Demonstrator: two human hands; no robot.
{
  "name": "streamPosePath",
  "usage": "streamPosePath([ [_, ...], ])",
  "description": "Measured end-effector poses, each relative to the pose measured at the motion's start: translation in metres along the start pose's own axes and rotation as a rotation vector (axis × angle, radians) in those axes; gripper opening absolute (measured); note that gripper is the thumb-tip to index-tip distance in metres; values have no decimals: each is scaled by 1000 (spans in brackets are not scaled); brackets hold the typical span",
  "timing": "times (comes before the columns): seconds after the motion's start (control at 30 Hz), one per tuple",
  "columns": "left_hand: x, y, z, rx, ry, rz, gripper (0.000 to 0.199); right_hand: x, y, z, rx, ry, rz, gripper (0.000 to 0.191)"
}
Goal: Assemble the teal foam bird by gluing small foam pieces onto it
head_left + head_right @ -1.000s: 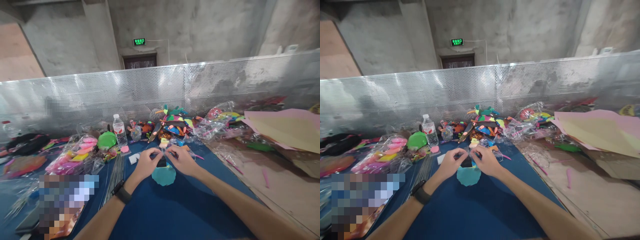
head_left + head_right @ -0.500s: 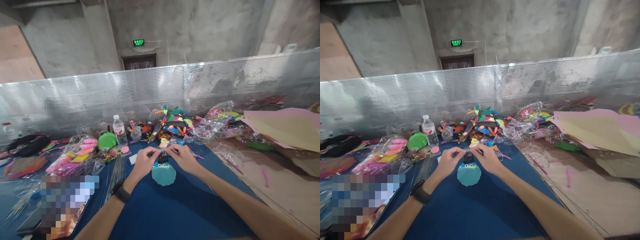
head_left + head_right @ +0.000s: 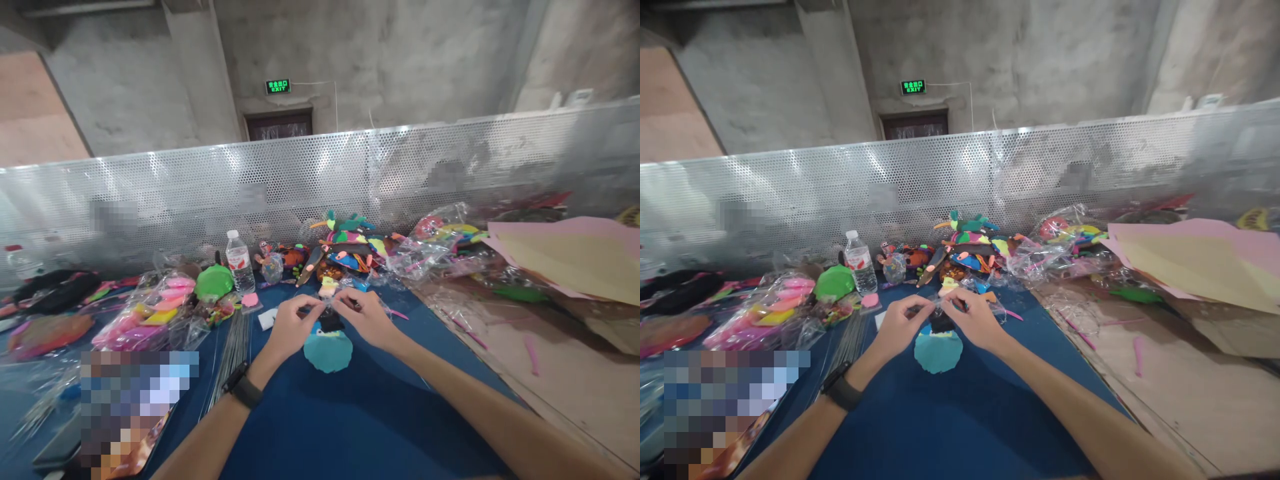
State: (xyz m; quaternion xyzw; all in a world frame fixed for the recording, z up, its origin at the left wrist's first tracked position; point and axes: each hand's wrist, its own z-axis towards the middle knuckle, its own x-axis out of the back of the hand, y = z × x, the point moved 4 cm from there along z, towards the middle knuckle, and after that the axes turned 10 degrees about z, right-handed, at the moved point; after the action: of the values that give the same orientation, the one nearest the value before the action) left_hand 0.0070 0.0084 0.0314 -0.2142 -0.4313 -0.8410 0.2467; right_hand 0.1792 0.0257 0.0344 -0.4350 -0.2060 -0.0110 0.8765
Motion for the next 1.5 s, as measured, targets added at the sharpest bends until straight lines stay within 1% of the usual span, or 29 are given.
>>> streamPosePath([
  [0.1,11,-14,3,54,158,179,21,-3,7,0,-109,-9,85,23],
  [0.17,16,-23,5,52,248,336,12,-5,13,0,-164,-17,121,26],
  [0.23,16,-27,5,26,268,417,17,-8,17,-1,-163,-39,108,30],
  [0.3,13,-24,4,-16,245,428,21,-11,19,-1,-108,-65,53,34],
  [0.4,6,-12,1,-61,207,390,16,-13,17,-1,-21,-93,-4,40],
  [0.47,0,-3,-1,-82,132,327,17,-13,15,-2,7,-94,-4,43],
  [0.6,-10,6,-3,-76,-89,162,32,-13,11,-3,37,-120,15,49],
  [0.67,-12,7,-4,-81,-151,102,35,-14,11,-5,48,-139,14,49],
  [0.73,-12,5,-4,-93,-175,107,32,-14,10,-6,38,-147,14,46],
  [0.8,-10,-2,-5,-91,-181,214,26,-13,10,-6,6,-134,11,41],
  [0.87,-8,-11,-5,-78,-187,402,23,-11,8,-5,-21,-101,2,34],
  [0.93,-6,-20,-6,-74,-207,582,24,-8,7,-4,-20,-44,-20,29],
  [1.0,-3,-28,-8,-36,-208,748,25,-5,6,-3,-6,-2,-58,31],
  [1.07,2,-34,-9,38,-171,888,24,-4,7,-3,-2,10,-119,39],
  [1.17,12,-38,-10,152,-95,980,23,-4,9,-2,2,4,-196,41],
  [1.23,14,-37,-7,165,-71,917,24,-7,9,-2,18,-10,-205,36],
  [1.27,12,-35,-6,147,-76,840,25,-9,9,-2,26,-26,-194,33],
  [1.33,5,-28,-3,81,-111,623,28,-13,10,-3,24,-57,-161,24],
  [1.4,-3,-20,-2,24,-145,412,29,-17,11,-5,5,-88,-120,23],
  [1.5,-12,-9,-3,-32,-168,227,31,-19,11,-6,-1,-130,-94,20],
])
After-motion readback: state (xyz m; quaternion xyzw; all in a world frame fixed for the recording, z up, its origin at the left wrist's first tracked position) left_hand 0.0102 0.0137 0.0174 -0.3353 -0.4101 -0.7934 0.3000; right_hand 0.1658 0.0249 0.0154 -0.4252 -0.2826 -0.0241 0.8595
